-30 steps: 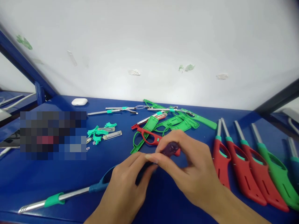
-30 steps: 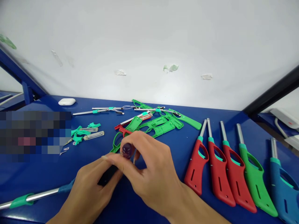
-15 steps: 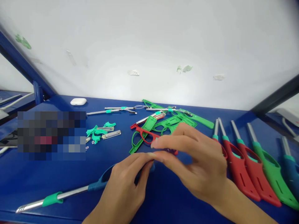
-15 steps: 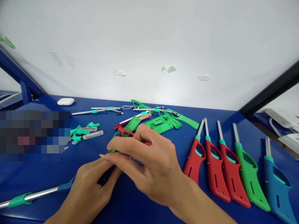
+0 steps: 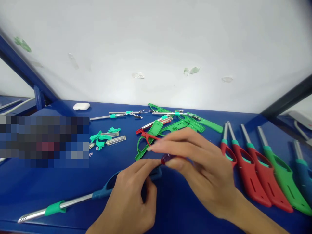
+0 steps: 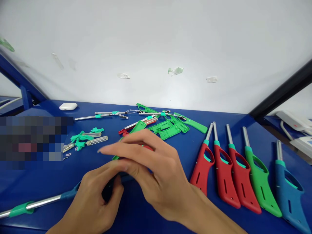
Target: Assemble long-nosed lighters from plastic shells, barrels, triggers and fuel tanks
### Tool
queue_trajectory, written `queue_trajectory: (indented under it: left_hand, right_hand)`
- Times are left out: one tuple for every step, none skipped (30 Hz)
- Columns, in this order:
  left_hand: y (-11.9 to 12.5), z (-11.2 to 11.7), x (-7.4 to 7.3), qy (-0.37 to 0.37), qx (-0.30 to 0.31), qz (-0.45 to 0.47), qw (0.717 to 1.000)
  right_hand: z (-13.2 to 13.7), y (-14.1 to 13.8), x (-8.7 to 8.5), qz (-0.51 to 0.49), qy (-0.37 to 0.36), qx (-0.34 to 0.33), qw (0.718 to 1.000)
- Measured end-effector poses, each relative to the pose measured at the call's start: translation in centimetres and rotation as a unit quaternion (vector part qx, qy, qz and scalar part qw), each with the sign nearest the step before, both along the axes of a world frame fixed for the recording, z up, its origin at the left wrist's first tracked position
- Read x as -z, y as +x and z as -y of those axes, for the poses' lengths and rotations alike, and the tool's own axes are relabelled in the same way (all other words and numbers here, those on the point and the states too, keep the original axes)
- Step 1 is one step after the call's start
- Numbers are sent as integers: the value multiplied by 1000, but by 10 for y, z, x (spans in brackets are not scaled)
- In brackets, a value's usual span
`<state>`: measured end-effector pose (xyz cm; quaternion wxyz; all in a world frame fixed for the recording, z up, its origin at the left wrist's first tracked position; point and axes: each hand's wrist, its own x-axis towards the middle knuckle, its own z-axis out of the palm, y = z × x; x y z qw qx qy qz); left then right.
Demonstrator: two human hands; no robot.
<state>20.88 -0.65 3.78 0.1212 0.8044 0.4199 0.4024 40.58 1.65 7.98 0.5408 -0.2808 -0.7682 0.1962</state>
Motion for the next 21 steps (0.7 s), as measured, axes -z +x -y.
queue_trajectory:
  left_hand:
    - [0,0,0,3,-5,-4,1000]
    - [-1,1,0,6,-6,-8,1000]
    - [-1,1,-1,7,-5,-12,1000]
    - [0,1,-1,7,-2,-18,1000]
    - [0,1,-1,6,3,-24,1000]
    - [0,1,-2,6,7,-31,999]
    - [-1,2,-2,6,10,-39,999]
    - [-3,3,-2,7,11,-47,999]
    - [-7,5,-1,9,8,-54,998]
    - [-14,7,0,12,4,-67,998]
    - [-23,10,2,23,-4,-85,996]
    - [-35,13,5,31,-13,-99,995]
    - [-48,16,8,58,-25,-147,987]
    - [-62,19,12,88,-40,-180,979]
    - [-76,21,17,107,-47,-207,971]
    - [-88,22,21,112,-50,-221,967]
    - [-99,22,25,106,-59,-217,969]
    - [-107,21,28,106,-66,-209,970]
    - [-112,19,30,101,-71,-202,972]
    - [-115,16,31,98,-75,-194,973]
    - [-115,13,31,96,-75,-188,975]
  right_hand:
    - [0,0,1,-4,-4,-11,1000]
    - [0,-1,1,-18,-2,-20,1000]
    - [0,-2,2,-38,3,-20,999]
    - [0,-3,3,-55,10,-14,998]
    - [0,-4,4,-65,18,0,998]
    - [0,-4,5,-65,22,15,998]
    - [0,-4,5,-55,22,30,998]
    - [1,-3,6,-42,19,40,998]
    - [1,-2,6,-34,17,46,998]
    - [1,0,6,-29,16,46,998]
    - [0,2,6,-25,9,45,999]
    - [0,3,6,-24,1,40,999]
    - [0,5,7,-29,-7,34,999]
    - [0,5,7,-38,-15,29,999]
    - [0,6,7,-48,-20,26,998]
    - [-1,6,7,-53,-19,25,998]
    - [-2,5,7,-51,-13,29,998]
    - [-3,4,6,-40,-5,35,999]
    - [-6,3,4,-22,0,41,999]
    - [-9,2,1,-1,4,42,999]
    - [-12,0,-2,20,7,36,999]
